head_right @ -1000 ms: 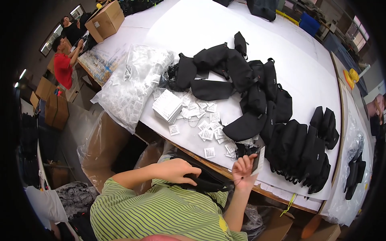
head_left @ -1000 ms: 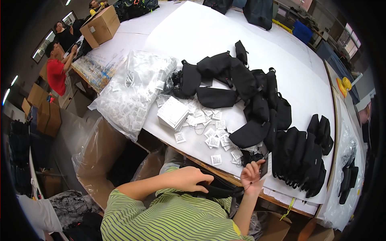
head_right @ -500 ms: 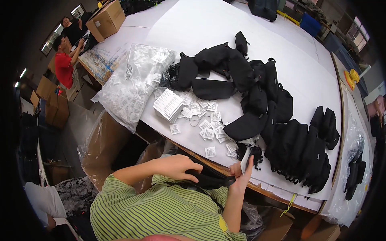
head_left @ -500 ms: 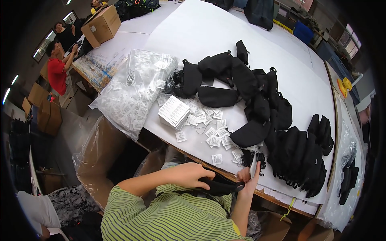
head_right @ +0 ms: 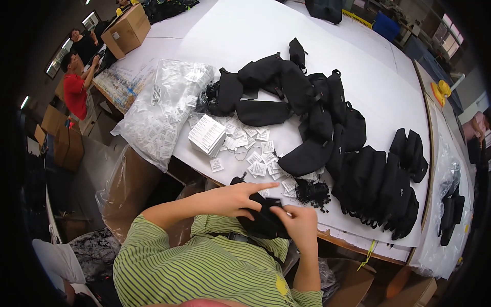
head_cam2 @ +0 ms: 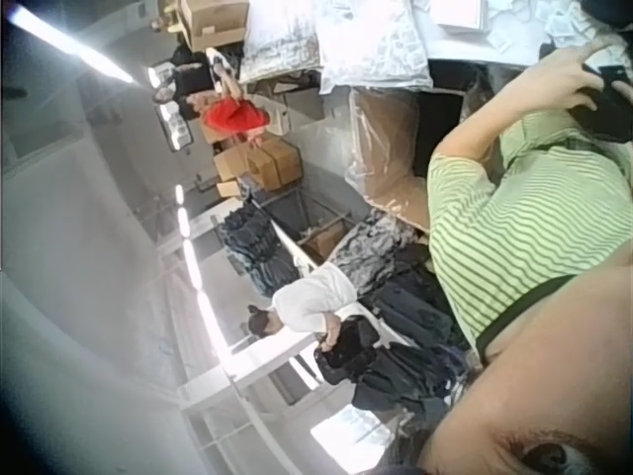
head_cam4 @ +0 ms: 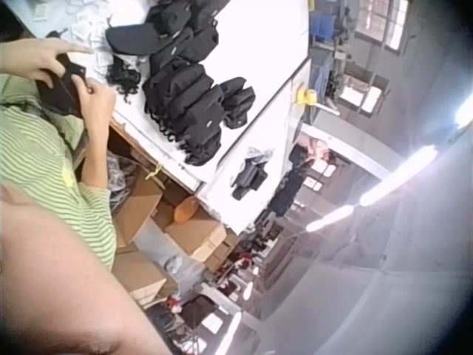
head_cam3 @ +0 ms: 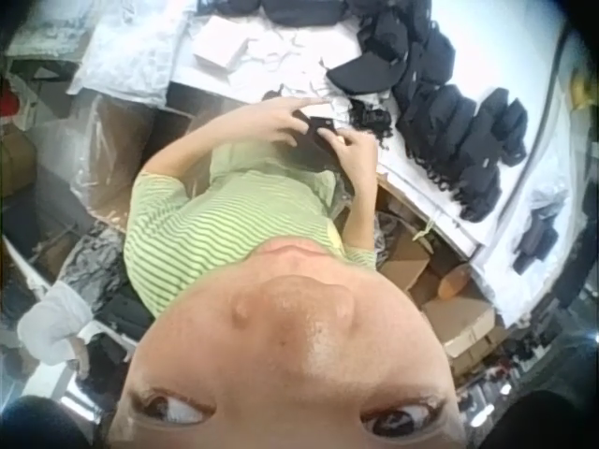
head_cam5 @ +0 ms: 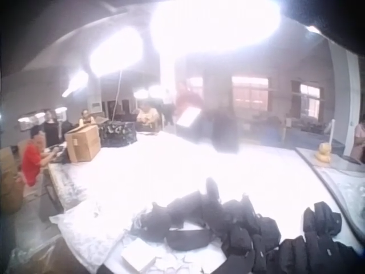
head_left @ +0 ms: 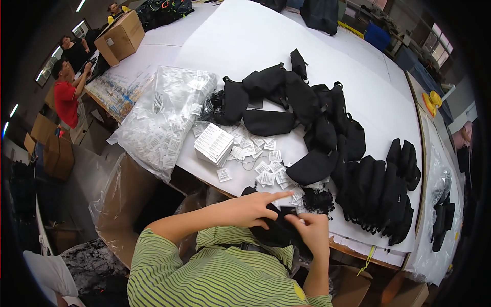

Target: Inspecting black pouches and inserting documentation/desiccant packets into them.

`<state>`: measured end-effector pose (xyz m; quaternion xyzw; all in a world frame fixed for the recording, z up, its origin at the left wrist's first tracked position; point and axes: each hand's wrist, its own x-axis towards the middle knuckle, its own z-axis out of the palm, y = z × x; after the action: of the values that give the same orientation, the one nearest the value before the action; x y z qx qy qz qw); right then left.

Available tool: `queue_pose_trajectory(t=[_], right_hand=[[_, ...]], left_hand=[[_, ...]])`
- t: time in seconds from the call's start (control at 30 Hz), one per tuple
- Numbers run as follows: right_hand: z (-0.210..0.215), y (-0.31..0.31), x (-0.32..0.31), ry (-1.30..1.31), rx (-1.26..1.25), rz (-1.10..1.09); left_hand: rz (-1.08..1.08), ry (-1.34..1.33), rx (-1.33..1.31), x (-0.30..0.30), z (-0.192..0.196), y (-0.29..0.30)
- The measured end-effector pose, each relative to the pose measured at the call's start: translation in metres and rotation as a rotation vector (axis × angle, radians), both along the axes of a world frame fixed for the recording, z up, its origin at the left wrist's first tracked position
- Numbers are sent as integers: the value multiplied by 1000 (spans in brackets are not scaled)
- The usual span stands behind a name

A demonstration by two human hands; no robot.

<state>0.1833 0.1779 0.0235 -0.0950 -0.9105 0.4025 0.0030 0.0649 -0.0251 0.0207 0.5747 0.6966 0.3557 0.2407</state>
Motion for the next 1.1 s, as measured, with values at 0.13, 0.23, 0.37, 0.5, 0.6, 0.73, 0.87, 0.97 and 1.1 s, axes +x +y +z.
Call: queue_pose_trajectory(t=[0.13, 0.23, 0.37, 0.5, 0.6, 0.73, 0.87, 0.97, 1.1], right_hand=[[-14, -13, 1, -130, 200, 317], [-17, -12, 6, -117, 72, 355], [0, -6, 15, -268, -255, 215], [6, -7, 21, -302, -93, 253], [9, -7, 22, -279, 8, 350], [6, -12, 24, -61, -20, 153], [-5, -9, 25, -103, -92, 230], [-1, -12, 23, -98, -81, 254], [-1, -11, 25, 38, 32, 297]], left_hand=[[-149, 220, 198, 7, -4, 8], [-182, 116, 70, 8, -10, 6], [-149, 3, -109, -5, -15, 7], [-144, -83, -52, -16, -22, 13], [-136, -2, 197, -11, -22, 18], [-152, -37, -214, -13, 4, 21], [-99, -532, -170, -38, -9, 26], [487, 14, -30, -87, -70, 37], [644, 523, 6, -110, -115, 50]])
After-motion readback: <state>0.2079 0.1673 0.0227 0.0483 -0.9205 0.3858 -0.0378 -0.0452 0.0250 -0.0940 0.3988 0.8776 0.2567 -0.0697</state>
